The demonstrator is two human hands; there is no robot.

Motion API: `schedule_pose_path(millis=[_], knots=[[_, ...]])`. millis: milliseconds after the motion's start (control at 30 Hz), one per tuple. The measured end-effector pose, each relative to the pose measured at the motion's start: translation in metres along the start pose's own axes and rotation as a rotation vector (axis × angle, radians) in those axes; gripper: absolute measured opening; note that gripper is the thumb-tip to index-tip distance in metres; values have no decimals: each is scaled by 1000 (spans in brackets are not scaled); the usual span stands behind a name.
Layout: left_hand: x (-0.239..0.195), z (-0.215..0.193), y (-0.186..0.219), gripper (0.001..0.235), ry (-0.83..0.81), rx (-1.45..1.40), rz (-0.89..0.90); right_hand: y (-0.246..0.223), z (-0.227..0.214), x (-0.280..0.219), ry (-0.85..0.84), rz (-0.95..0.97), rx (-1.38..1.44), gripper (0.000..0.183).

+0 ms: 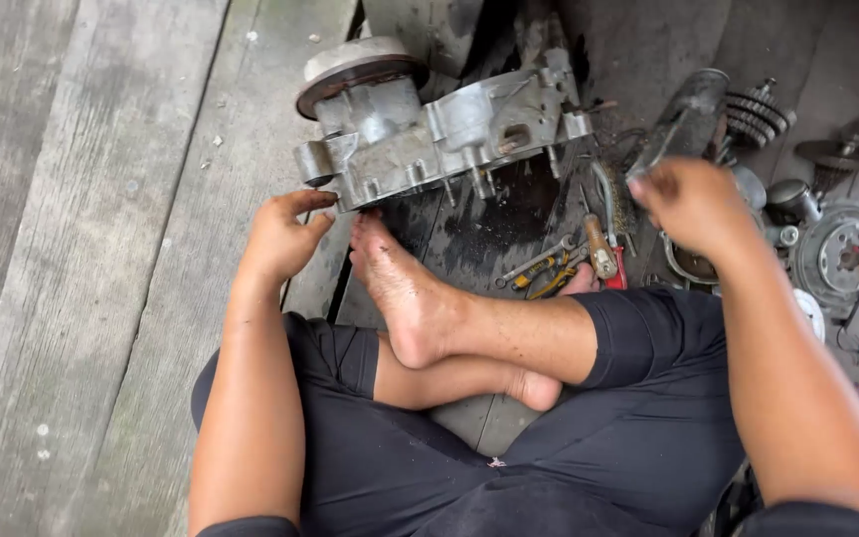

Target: Cleaning a motorcycle crankcase arm by scrubbing it with a wire brush to remove dirt and oxidation.

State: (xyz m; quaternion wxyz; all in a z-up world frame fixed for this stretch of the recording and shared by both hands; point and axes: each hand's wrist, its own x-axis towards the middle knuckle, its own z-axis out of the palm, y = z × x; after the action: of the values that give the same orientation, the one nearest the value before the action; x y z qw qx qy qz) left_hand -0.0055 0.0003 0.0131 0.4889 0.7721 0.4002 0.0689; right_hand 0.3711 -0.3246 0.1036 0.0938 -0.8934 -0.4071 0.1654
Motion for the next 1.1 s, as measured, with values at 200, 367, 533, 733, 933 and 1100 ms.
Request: schedule_pose_path(millis=[200, 367, 533, 733, 933, 1100], knots=[[3, 2, 7, 22, 359, 24, 78, 117, 99, -17, -417, 433, 113, 27], [3, 37, 4, 34, 389, -633, -127, 161, 141, 10, -579, 425, 387, 64], [-5, 56, 22, 58, 591, -723, -157, 161, 138, 8, -590, 472, 576, 67], [36, 41, 7, 67, 524, -561, 31, 157, 137, 7, -423, 560, 763, 57], [16, 38, 25, 67, 592, -161, 133, 109, 69, -48, -56, 453, 713, 51], [-7, 47, 86, 90, 412, 70, 367, -9, 28, -102, 287, 140, 896, 28]])
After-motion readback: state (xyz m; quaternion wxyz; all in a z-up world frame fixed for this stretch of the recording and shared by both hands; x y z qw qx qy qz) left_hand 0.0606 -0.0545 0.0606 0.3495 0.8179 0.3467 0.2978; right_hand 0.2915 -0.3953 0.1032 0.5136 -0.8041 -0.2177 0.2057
